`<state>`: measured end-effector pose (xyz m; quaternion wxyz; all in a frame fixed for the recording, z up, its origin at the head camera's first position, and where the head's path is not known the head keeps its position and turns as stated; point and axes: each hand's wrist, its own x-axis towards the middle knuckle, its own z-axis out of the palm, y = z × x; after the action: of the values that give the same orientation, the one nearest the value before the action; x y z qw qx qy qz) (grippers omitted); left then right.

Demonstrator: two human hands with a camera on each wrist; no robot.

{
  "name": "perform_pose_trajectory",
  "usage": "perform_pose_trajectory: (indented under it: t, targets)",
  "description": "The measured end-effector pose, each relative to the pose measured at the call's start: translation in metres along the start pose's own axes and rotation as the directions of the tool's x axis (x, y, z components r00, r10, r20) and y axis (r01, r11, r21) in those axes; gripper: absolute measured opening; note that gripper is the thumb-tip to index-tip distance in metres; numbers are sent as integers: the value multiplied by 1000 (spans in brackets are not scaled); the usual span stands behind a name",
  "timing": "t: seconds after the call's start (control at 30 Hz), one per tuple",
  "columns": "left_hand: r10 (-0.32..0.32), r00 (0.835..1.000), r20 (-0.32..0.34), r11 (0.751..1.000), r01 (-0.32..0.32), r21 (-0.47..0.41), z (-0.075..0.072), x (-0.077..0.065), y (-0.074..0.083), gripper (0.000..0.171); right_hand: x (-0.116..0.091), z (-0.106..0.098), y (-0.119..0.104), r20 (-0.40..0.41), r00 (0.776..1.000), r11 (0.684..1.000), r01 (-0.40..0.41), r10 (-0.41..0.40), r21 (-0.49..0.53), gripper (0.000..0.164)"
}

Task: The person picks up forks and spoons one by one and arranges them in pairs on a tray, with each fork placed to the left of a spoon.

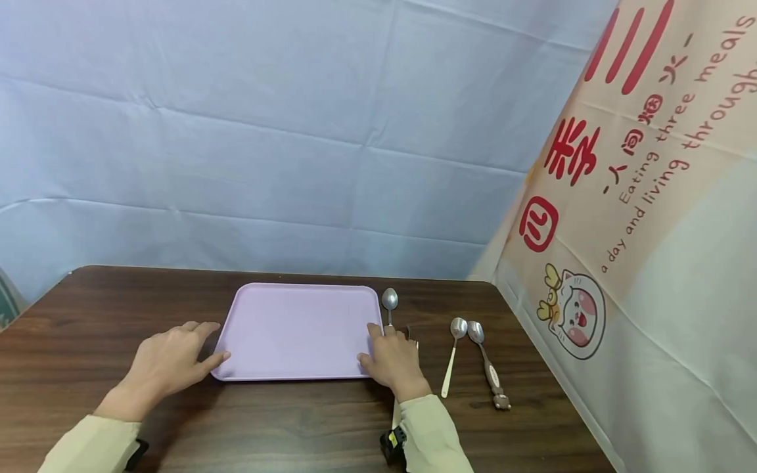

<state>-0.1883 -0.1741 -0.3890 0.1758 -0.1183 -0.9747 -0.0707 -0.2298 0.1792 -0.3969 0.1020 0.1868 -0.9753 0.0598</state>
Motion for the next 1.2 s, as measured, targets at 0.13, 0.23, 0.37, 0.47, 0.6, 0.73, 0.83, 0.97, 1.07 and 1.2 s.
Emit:
perform_pose_trajectory:
  t: [0.13, 0.23, 0.37, 0.47, 0.6, 0.73, 0.83, 0.97, 1.07, 1.2]
  targets:
    - [-9, 1000, -12, 1000, 9, 3, -1, 0, 0, 51, 0, 0, 0, -13, 1000, 1000, 20, -21, -6, 54]
    - [-12, 1000, -5, 1000, 12, -1, -1, 0, 0, 49, 0, -1, 0, -11, 1000, 1000, 20, -20, 1, 54]
    - [-6, 1000, 4, 1000, 6, -29, 0, -1, 0, 48, 0, -1, -1, -6, 1000, 1000, 15, -15, 10, 54]
    - [-3, 1000, 10, 998, 3, -60, 1, -1, 0, 47, 0, -1, -2, -1, 1000, 1000, 11, -11, 18, 54]
    - [1, 1000, 17, 999, -1, -54, 2, 0, -1, 47, -1, -1, -2, 4, 1000, 1000, 5, -5, 22, 53]
    - [4, 1000, 17, 999, -3, -32, 2, 0, -1, 47, -3, -1, -1, 21, 1000, 1000, -1, 1, 27, 53]
    - [-8, 999, 38, 999, 10, -51, 2, 1, 0, 46, -6, -3, 0, 49, 999, 999, -8, 6, 44, 51]
    - [-39, 993, 109, 994, 49, -94, 4, 1, 3, 44, -12, -7, 0, 100, 995, 996, -21, 13, 83, 48]
    - [-61, 988, 145, 991, 77, -108, 5, 2, 6, 42, -17, -11, 1, 138, 990, 993, -45, 29, 113, 48]
    - [-89, 985, 148, 988, 106, -112, 3, 2, 8, 39, -24, -15, 2, 169, 984, 989, -75, 53, 124, 49]
